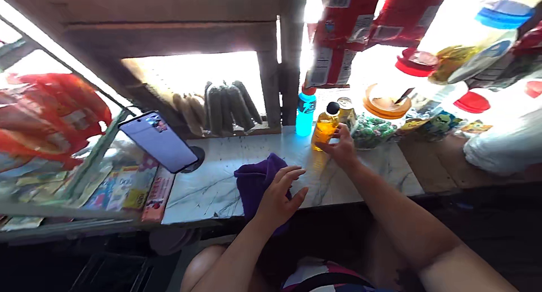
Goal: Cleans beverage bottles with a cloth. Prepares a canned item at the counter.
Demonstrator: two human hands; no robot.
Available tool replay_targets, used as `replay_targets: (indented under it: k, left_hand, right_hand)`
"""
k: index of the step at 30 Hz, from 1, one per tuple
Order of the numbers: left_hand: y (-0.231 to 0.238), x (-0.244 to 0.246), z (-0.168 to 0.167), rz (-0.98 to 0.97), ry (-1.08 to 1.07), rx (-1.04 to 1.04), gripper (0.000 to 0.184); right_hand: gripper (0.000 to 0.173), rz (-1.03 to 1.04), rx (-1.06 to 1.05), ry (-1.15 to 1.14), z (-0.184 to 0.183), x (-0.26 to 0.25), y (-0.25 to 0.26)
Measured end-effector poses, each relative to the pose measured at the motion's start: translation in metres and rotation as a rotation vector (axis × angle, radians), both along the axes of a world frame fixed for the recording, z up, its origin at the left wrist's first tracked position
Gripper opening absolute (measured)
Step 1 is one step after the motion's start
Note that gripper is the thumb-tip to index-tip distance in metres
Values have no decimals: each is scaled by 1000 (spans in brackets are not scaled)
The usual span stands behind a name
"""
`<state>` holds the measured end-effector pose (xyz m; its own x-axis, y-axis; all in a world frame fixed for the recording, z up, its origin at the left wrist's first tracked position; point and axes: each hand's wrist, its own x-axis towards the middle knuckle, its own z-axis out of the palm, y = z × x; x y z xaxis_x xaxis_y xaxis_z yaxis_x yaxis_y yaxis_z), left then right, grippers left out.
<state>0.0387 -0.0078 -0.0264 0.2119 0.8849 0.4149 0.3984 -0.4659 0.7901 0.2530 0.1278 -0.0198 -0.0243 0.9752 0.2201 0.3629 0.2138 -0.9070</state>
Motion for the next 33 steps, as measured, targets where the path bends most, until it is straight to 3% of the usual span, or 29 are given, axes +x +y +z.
replay_targets:
  k: [13,22,25,30,33]
  left_hand:
    - [3,-5,-13,16,31,2,41]
    - [3,-3,-13,7,64,9,40]
    - [2,-2,-12,3,63,15,40]
    - [1,-1,-11,2,66,24,39]
    - [1,-1,-13,2,75,23,39]
  right_hand:
    - [75,-314,196,-3,-28,-32,24]
    - [79,-259,193,48,-31,-31,17]
    - [70,-245,109,84,-29,-30,10]
    - [34,-136,-33,88,-22,-27,0]
    - [30,-101,-72,130,-21,-26,-2]
